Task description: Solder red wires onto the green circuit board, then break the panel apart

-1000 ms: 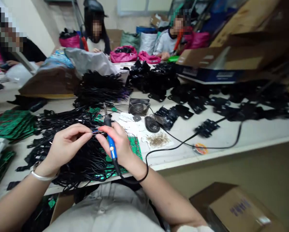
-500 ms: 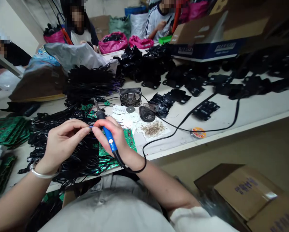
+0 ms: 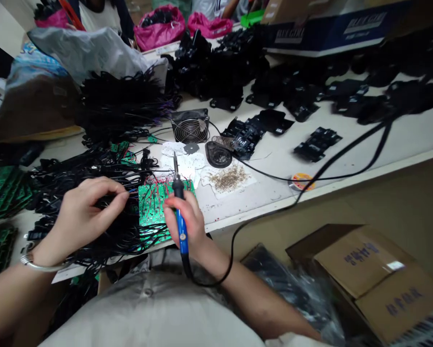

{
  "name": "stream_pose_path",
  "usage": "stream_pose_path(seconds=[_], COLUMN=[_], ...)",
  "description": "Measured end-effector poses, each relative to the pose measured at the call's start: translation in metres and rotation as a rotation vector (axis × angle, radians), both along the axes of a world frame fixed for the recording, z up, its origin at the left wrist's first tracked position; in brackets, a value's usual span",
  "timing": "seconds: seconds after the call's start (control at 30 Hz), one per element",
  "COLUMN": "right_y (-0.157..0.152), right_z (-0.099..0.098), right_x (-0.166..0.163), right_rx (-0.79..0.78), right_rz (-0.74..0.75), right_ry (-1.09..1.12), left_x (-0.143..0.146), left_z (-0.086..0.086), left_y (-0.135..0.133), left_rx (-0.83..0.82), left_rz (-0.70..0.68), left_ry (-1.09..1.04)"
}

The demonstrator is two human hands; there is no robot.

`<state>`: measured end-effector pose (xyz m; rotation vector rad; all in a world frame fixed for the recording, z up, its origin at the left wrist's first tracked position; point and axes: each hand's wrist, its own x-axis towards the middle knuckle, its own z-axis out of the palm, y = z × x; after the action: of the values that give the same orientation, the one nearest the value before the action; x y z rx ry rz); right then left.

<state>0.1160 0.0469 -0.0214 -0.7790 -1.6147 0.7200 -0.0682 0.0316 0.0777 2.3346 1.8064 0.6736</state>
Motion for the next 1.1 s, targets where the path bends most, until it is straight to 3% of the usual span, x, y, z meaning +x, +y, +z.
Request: stream_pose_path(seconds=[0.23, 0.4, 0.57, 0.8, 0.9, 1.1], right_y=[-0.03, -0.03, -0.026, -0.025, -0.026, -0.032], right_z=[-0.029, -0.031, -0.027, -0.026, -0.027, -0.019], right_x=[0.008, 0.015, 0.018, 0.02, 0.022, 0.041], right_rx=[-0.164, -0.185, -0.149, -0.165, -0.187, -0.128], right_rz=[0.12, 0.231, 0.239, 0.283, 0.257, 0.097], right_ry=[0.116, 0.16, 0.111, 0.119, 0.11, 0.184], left_x=[0.01, 0.005, -0.009, -0.005, 0.001, 0.013], left_z=[-0.032, -0.03, -0.028, -0.023, -0.027, -0.033], left_y=[0.0, 0.016, 0.026, 0.02, 0.018, 0.008], left_rx=[-0.242, -0.307, -0.409, -0.423, -0.428, -0.4], left_rz=[-0.07, -0.157, -0.322, -0.354, -0.321, -0.093], left_ry=[0.075, 0.157, 0.198, 0.166, 0.118, 0.133])
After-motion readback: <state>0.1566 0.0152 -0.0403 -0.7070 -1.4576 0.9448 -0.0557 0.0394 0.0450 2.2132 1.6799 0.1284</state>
